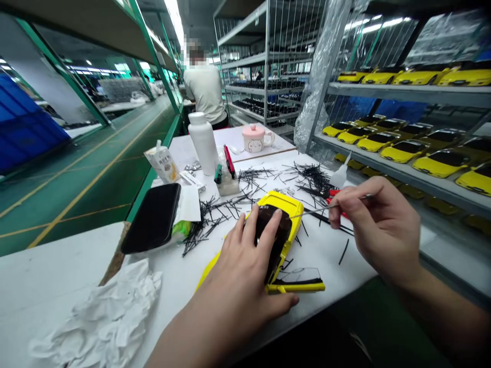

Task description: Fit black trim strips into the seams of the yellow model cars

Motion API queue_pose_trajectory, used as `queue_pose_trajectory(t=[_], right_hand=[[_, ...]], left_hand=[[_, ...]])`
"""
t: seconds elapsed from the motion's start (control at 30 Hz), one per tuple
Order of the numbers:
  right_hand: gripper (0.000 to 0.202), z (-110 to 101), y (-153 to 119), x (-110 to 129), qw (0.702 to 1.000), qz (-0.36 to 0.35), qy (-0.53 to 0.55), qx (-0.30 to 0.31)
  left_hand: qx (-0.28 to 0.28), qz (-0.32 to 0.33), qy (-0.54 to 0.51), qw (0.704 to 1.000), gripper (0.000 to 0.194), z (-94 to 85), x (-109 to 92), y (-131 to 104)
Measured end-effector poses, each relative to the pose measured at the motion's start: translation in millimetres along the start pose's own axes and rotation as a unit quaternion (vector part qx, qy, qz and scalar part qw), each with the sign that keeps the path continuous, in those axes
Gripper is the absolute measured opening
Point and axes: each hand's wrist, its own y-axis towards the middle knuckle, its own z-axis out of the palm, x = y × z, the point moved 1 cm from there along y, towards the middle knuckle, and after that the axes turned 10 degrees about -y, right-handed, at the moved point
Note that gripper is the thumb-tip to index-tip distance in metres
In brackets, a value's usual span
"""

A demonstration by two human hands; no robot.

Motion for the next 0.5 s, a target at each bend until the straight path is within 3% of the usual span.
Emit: queue_pose_trajectory(t=[0.07, 0.13, 0.23, 0.33, 0.43, 0.5], right_hand=[[0.015, 4, 29, 1, 0.996, -0.055, -0.066, 0.035], [0.021, 18, 62, -2, 0.989, -0.066, -0.099, 0.093], [0.028, 55, 108, -10, 0.981, -0.069, -0.093, 0.155], [0.026, 102, 137, -21, 0.974, -0.08, -0.107, 0.184], [0.022, 139, 147, -34, 0.964, -0.071, -0.151, 0.205], [0.024, 155, 148, -42, 0.956, -0.059, -0.18, 0.226]], left_hand=[[-0.009, -0.027, -0.007, 1.0, 0.118, -1.2, 0, -2], [-0.02, -0.049, -0.012, 0.999, 0.119, -1.7, -2, -4], [-0.052, -0.075, -0.015, 0.996, 0.104, 1.9, -7, -5], [-0.095, -0.08, -0.007, 0.992, 0.094, 13.7, -4, -5], [-0.139, -0.1, 0.009, 0.985, 0.095, 30.3, 19, -13], [-0.184, -0.146, 0.011, 0.972, 0.076, 40.4, 43, -23]])
